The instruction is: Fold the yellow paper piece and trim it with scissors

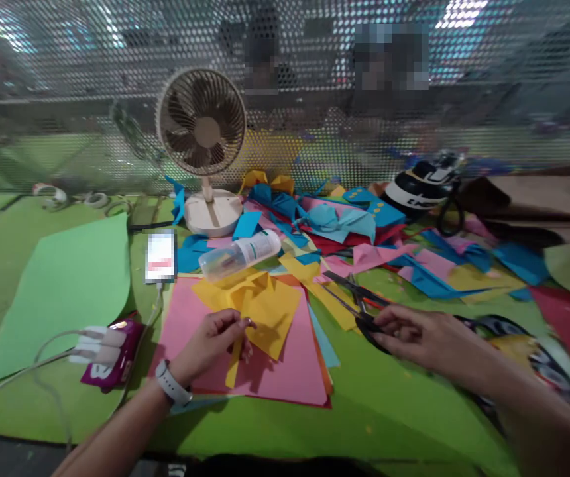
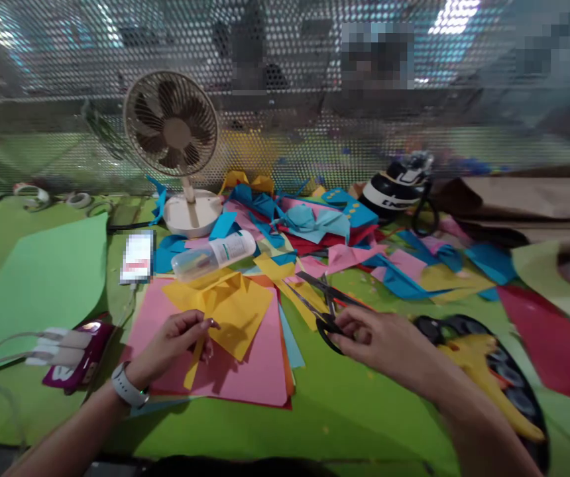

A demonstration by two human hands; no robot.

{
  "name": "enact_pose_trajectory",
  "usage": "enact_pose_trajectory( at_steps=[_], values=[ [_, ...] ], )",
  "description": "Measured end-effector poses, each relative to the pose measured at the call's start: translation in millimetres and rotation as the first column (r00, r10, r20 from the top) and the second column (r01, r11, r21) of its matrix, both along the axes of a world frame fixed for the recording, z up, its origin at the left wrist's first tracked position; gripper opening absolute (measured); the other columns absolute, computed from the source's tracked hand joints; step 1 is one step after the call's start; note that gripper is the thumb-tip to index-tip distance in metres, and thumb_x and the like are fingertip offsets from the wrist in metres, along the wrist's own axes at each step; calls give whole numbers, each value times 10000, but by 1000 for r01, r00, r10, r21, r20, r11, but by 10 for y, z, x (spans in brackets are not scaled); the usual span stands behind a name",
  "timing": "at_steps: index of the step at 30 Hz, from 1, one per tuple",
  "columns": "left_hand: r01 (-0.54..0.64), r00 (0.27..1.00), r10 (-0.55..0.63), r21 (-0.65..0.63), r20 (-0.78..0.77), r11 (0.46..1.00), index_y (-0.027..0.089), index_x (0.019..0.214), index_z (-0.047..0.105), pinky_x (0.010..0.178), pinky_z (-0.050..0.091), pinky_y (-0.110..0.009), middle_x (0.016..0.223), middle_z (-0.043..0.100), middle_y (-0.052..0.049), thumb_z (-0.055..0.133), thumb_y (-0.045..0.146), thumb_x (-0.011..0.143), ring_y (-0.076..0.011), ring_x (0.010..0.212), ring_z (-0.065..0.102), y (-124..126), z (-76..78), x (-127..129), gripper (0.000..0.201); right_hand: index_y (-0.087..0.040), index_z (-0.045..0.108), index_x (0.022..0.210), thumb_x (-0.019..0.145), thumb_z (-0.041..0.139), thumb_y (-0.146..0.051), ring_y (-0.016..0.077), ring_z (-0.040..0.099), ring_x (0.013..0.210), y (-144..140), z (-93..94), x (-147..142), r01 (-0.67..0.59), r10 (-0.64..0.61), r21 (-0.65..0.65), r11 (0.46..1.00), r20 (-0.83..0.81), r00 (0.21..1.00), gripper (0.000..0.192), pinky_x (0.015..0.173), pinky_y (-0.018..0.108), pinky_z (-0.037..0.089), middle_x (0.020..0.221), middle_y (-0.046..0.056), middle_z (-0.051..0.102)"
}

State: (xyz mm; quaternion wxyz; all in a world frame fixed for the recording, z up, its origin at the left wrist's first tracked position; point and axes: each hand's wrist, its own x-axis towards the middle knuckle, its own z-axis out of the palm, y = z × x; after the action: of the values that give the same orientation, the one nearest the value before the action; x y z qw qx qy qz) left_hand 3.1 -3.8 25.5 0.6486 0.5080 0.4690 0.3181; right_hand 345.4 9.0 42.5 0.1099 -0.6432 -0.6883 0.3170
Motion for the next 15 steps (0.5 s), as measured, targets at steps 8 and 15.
enact_pose_trajectory(
  at_steps=[8,15],
  values=[
    [94,995,-92,-59,42,994,151,624,512,467,436,-199,508,576,-3,528,592,821,-87,444,546,-44,-76,-10,483,-180,559,784,607,698,-530,90,518,471,162,-270,-841,-154,-84,-370,916,-554,828,416,454,227,437,636,-26,574],
    [73,997,-70,-85,36,994,164,685,489,448,419,-192,505,575,11,522,609,813,-93,438,555,-28,-109,-2,464,-169,542,829,664,695,-530,69,479,489,167,-508,-860,-242,-64,-404,882,-613,787,425,448,197,360,676,-24,563]
  ],
)
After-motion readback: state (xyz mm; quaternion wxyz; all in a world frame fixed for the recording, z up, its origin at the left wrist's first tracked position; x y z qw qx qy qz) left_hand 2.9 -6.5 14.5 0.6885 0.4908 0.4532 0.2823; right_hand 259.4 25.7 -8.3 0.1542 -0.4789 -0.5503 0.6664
